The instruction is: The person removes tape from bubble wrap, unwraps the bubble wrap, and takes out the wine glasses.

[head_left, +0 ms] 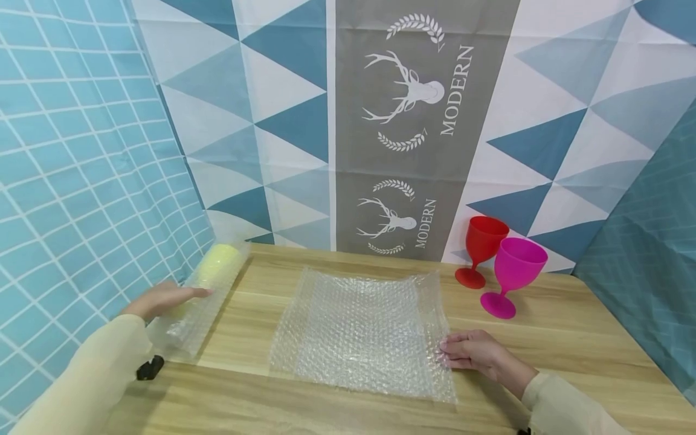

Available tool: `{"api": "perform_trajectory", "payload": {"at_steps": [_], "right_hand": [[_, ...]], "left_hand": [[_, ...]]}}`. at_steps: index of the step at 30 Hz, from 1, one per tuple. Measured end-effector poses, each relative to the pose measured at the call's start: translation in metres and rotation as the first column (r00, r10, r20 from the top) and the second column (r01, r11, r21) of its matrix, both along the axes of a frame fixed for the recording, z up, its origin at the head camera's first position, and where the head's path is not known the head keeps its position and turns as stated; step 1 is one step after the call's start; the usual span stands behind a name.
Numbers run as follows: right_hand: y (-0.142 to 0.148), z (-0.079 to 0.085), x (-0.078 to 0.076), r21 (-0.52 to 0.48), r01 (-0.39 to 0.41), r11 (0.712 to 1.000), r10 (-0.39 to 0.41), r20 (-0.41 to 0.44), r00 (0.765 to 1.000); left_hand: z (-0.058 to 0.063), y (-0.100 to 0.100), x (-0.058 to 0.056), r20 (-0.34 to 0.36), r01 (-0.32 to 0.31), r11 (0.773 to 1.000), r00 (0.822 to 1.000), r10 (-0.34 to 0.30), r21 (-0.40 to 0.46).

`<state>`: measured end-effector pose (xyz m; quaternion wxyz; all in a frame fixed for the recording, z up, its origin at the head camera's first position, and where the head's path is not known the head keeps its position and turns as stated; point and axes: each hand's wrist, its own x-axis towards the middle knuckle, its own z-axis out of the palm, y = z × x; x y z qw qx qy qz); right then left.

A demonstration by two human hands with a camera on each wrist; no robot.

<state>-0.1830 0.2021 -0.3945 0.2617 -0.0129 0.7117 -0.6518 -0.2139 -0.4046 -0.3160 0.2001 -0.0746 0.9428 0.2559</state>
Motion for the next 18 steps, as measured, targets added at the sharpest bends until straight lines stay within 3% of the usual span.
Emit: {"api": "perform_trajectory", "payload": {"at_steps": [5,10,18], "right_hand": [[0.001,0.001,0.000,-0.005,0.003,1.000,-0.003,0.006,1.000],[0.003,0.004,-0.001,-0.010,0.003,1.000,-0.003,-0.003,1.000],[0.008,0.005,0.000,-0.010,0.000,1.000,0.000,-0.003,1.000]], "left_hand": [[-0.002,0.009,0.001,0.067,-0.025,0.992,0.998,0.017,0.124],[-0.006,0.018,0.003,0.115,-0.041,0.966,0.993,0.012,0.256],[-0.013,0.029,0.005,0.139,-0.040,0.931,0.990,-0.012,0.363]]}}
